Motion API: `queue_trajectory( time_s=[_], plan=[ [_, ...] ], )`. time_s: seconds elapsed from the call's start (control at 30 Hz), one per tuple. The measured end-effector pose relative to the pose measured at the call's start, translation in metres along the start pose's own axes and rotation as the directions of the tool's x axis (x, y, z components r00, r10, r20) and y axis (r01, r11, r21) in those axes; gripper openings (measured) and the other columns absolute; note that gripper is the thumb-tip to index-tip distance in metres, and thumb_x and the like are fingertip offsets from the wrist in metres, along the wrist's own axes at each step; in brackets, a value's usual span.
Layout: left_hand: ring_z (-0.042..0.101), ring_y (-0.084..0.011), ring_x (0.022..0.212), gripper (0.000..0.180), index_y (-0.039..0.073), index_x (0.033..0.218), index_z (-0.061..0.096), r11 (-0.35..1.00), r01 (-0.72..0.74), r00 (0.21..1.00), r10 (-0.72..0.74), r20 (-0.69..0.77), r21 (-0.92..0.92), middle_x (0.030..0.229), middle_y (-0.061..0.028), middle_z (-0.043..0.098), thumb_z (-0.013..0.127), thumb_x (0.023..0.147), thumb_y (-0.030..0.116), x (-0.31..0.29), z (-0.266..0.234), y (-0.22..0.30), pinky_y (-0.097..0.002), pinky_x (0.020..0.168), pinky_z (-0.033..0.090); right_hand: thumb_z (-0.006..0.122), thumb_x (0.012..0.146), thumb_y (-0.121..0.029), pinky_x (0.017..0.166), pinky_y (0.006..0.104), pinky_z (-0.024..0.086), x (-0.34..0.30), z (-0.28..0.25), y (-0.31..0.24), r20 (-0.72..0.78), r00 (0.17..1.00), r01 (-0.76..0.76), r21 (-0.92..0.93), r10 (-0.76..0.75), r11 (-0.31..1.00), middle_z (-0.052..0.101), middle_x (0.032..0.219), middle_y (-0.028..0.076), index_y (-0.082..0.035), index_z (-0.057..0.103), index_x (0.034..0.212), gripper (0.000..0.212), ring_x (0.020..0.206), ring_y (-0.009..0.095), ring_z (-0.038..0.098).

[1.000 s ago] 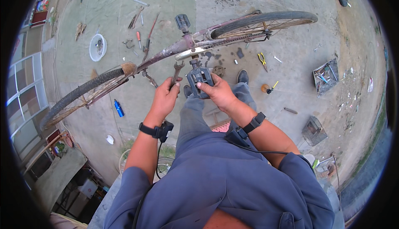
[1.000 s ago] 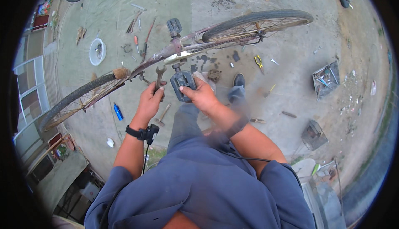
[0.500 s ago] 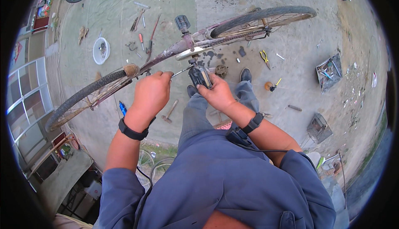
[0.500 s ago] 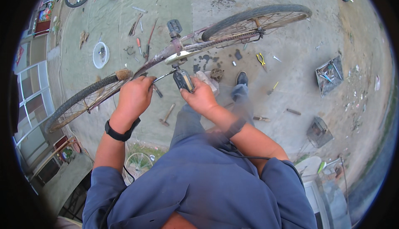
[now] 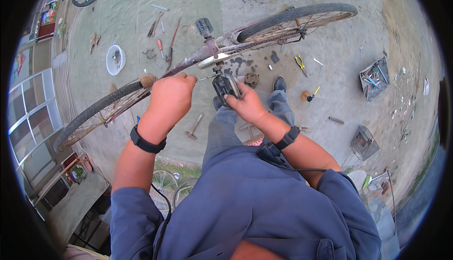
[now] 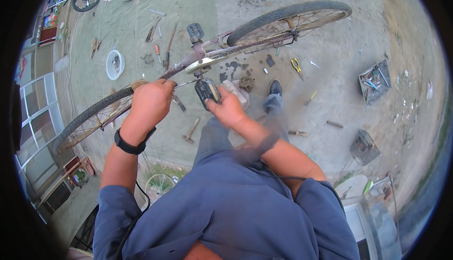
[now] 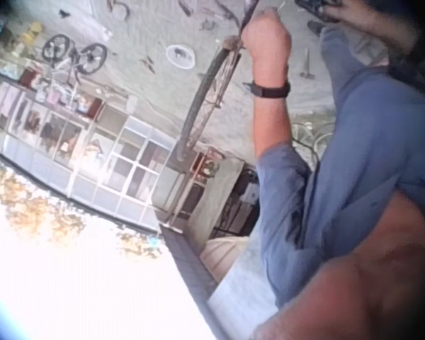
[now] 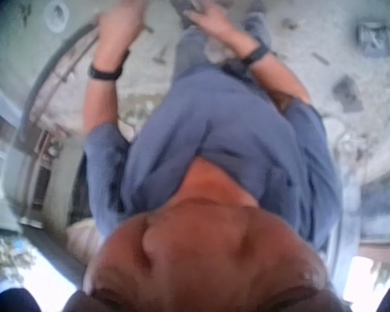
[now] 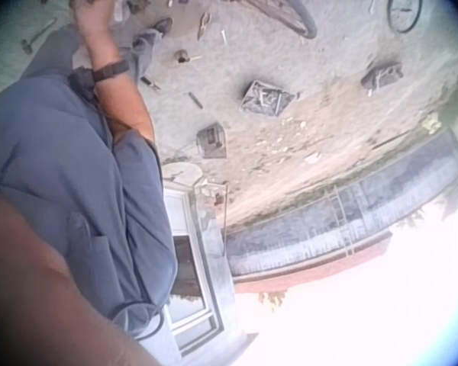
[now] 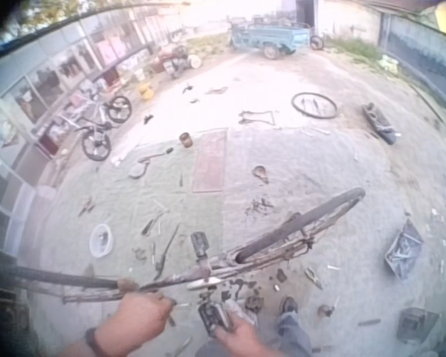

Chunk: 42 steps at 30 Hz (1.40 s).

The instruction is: The person applies lubricant to a bicycle pedal, then screws it onto the crank arm by hand. They use a wrench to tighten the pedal and test its fit. Finally, they pick up a second pedal from the floor.

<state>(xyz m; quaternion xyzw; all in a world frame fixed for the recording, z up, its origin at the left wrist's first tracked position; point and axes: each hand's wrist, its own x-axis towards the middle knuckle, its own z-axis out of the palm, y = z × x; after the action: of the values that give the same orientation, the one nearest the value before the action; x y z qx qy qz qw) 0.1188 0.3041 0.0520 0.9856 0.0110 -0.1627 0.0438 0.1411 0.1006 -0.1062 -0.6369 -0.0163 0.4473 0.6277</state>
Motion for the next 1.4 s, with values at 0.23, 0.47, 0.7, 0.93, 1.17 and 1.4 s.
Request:
queue_trajectory(
  time_s=[0.23, 0.47, 0.7, 0.93, 1.17, 1.4],
  plan=[
    [0.066, -0.0394, 0.085, 0.015, 0.007, 0.102, 0.066, 0.908, 0.188, 0.976, -0.216, -0.032, -0.375, 0.095, -0.0165, 0.07, 0.061, 0.089, 0.013, -0.003, 0.116, -0.012, -0.0482, 0.073, 0.052, 0.07, 0.088, -0.021, 0.066, 0.0281, 0.055, -0.001, -0.013, -0.004, 0.17, 0.979, -0.16, 0.308, 0.111, 0.938, 0.067, 0.1, 0.006, -0.002, 0.054, 0.128, 0.047, 0.081, 0.013, 0.065],
    [0.066, -0.04, 0.085, 0.014, 0.007, 0.101, 0.066, 0.891, 0.139, 0.945, -0.25, -0.211, -0.433, 0.095, -0.0177, 0.069, 0.058, 0.089, 0.009, 0.01, 0.171, -0.008, -0.0488, 0.071, 0.052, 0.072, 0.088, -0.019, 0.07, 0.0309, 0.059, 0.004, -0.01, -0.004, 0.164, 0.962, -0.242, 0.14, 0.218, 0.96, 0.067, 0.106, 0.008, 0.0, 0.045, 0.138, 0.06, 0.087, 0.016, 0.067],
    [0.063, -0.0433, 0.077, 0.009, 0.004, 0.091, 0.065, 0.875, 0.237, 0.961, -0.276, -0.032, -0.421, 0.08, -0.022, 0.065, 0.064, 0.089, 0.013, -0.038, 0.172, -0.026, -0.0505, 0.064, 0.048, 0.075, 0.087, -0.026, 0.065, 0.031, 0.057, -0.003, -0.017, -0.015, 0.232, 0.959, -0.211, 0.195, 0.164, 0.958, 0.067, 0.104, 0.008, 0.0, 0.05, 0.132, 0.058, 0.088, 0.015, 0.066],
    [0.067, -0.0393, 0.085, 0.014, 0.006, 0.097, 0.068, 0.881, 0.194, 0.959, -0.079, 0.271, -0.431, 0.088, -0.0183, 0.07, 0.066, 0.086, 0.013, -0.072, 0.184, -0.006, -0.0473, 0.075, 0.053, 0.072, 0.089, -0.039, 0.073, 0.0348, 0.056, -0.047, -0.07, 0.003, 0.19, 0.976, -0.154, 0.256, 0.106, 0.954, 0.062, 0.122, 0.015, 0.0, 0.037, 0.147, 0.078, 0.1, 0.022, 0.067],
    [0.065, -0.0399, 0.087, 0.015, 0.005, 0.096, 0.068, 0.869, -0.106, 0.875, 0.312, 0.369, -0.483, 0.09, -0.0194, 0.069, 0.067, 0.085, 0.015, -0.04, 0.165, 0.078, -0.0467, 0.075, 0.052, 0.063, 0.095, -0.043, 0.079, 0.0378, 0.056, -0.135, -0.17, 0.076, -0.242, 0.921, -0.166, 0.464, 0.305, 0.87, 0.061, 0.125, 0.016, -0.003, 0.044, 0.142, 0.065, 0.103, 0.026, 0.067],
    [0.065, -0.041, 0.085, 0.018, 0.007, 0.098, 0.068, 0.861, -0.225, 0.822, 0.419, 0.385, -0.456, 0.09, -0.0193, 0.069, 0.067, 0.086, 0.021, 0.043, 0.129, 0.213, -0.0471, 0.074, 0.052, 0.062, 0.096, -0.042, 0.08, 0.0382, 0.056, -0.22, -0.325, 0.115, -0.45, 0.777, -0.069, 0.633, 0.44, 0.771, 0.062, 0.123, 0.016, -0.003, 0.046, 0.137, 0.059, 0.101, 0.028, 0.068]
  ],
)
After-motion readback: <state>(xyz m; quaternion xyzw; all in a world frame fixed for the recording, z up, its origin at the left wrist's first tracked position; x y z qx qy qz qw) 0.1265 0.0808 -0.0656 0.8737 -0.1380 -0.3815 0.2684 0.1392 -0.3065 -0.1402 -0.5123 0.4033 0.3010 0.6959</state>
